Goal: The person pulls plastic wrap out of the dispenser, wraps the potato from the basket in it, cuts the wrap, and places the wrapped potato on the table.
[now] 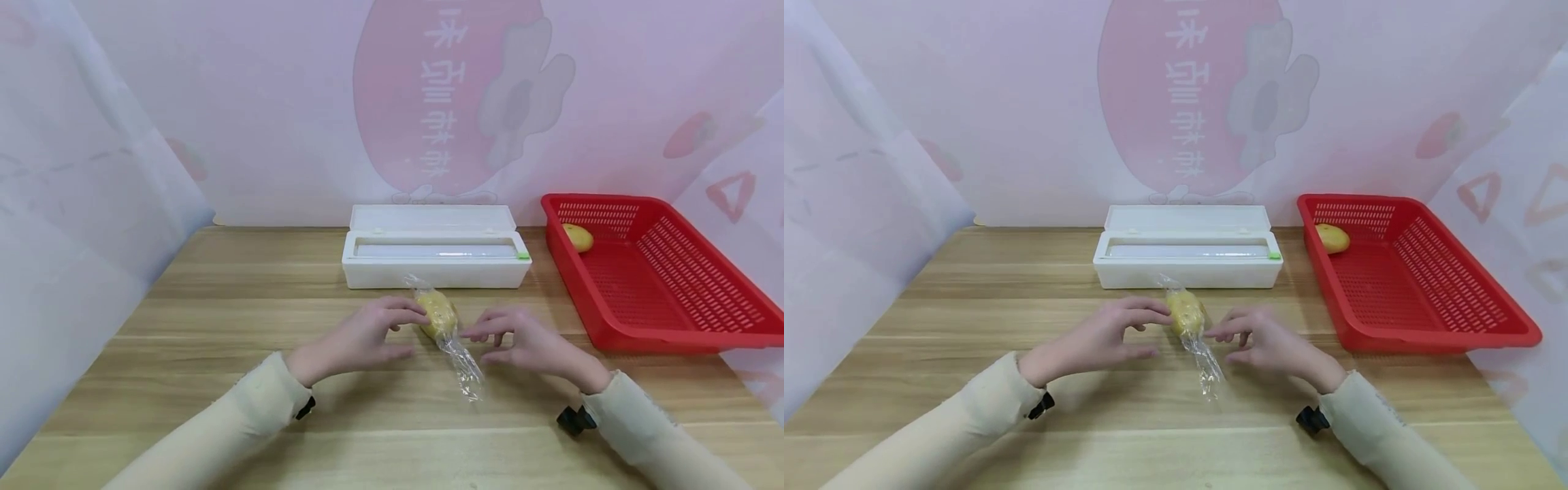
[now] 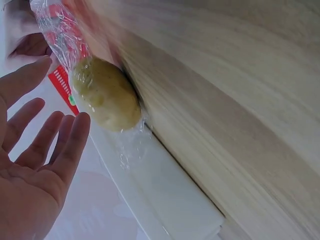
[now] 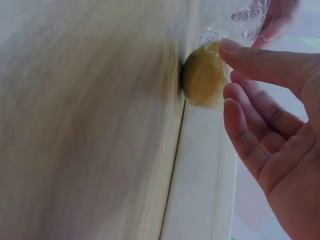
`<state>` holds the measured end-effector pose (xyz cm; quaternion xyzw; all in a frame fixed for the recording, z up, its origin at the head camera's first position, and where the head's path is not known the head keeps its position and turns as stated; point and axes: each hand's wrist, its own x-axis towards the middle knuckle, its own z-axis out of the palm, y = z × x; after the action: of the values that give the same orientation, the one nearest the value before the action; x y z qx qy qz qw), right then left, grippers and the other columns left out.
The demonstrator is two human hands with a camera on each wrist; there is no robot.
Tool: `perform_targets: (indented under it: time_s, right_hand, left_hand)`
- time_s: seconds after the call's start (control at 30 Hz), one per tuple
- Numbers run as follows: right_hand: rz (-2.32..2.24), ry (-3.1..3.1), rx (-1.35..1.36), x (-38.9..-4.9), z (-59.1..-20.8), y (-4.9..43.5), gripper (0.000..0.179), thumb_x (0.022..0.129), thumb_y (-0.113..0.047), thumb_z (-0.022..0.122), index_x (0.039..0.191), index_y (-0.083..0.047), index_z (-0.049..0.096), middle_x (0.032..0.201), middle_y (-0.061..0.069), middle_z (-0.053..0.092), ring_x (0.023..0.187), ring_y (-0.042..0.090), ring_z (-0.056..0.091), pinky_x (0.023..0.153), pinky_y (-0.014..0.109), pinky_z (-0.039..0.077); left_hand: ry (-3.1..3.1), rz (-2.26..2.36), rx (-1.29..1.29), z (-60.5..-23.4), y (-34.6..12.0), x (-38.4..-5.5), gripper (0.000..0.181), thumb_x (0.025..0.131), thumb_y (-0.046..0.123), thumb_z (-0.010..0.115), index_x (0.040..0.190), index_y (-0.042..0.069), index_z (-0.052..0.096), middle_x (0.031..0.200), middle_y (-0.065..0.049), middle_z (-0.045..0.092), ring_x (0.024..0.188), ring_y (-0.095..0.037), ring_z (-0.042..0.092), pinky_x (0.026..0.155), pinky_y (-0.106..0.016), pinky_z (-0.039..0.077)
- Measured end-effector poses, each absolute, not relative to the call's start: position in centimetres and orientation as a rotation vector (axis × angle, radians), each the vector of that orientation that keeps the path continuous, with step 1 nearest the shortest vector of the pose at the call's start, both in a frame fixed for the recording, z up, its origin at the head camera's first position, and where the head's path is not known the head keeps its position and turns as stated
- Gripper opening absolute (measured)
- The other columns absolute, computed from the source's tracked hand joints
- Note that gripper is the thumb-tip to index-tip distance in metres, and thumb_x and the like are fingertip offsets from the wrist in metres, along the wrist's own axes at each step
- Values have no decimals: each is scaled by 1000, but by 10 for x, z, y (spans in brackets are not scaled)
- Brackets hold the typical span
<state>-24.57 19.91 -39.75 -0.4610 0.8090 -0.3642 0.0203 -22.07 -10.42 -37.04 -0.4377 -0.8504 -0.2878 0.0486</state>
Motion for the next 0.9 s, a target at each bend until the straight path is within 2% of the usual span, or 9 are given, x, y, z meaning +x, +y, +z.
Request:
perform_targets:
  time_s: [0.3, 0.53, 0.7, 0.9]
  right_hand:
    - [-1148, 2463, -1564, -246, -403, 189, 35, 76, -6, 85, 109, -12, 77, 96, 0, 65, 83, 21, 60, 68, 31, 54]
    - [-1149, 2428, -1708, -247, -402, 179, 21, 76, -4, 85, 94, -15, 81, 90, -7, 58, 83, 12, 55, 73, 27, 51]
    - [-1230, 2407, -1656, -246, -402, 175, 13, 80, -6, 82, 89, -15, 80, 93, -4, 61, 86, 14, 59, 74, 29, 53]
    - [-1325, 2436, -1548, -238, -391, 168, 16, 81, 2, 78, 89, -12, 75, 92, 0, 69, 85, 16, 63, 70, 39, 54]
  left_hand:
    - [-2571, -936, -1404, -379, -89, -214, 38, 80, 11, 83, 116, 8, 73, 113, -2, 68, 88, -12, 64, 73, -19, 51]
    - [-2557, -963, -1395, -383, -84, -214, 25, 81, 9, 82, 105, 9, 77, 104, -1, 72, 83, -10, 66, 72, -21, 52]
    - [-2552, -996, -1398, -386, -83, -216, 23, 82, 13, 82, 105, 10, 78, 103, 1, 72, 82, -10, 65, 72, -21, 52]
    - [-2585, -1016, -1332, -380, -83, -215, 32, 76, 19, 87, 106, 9, 77, 102, 0, 72, 76, -7, 63, 64, -18, 51]
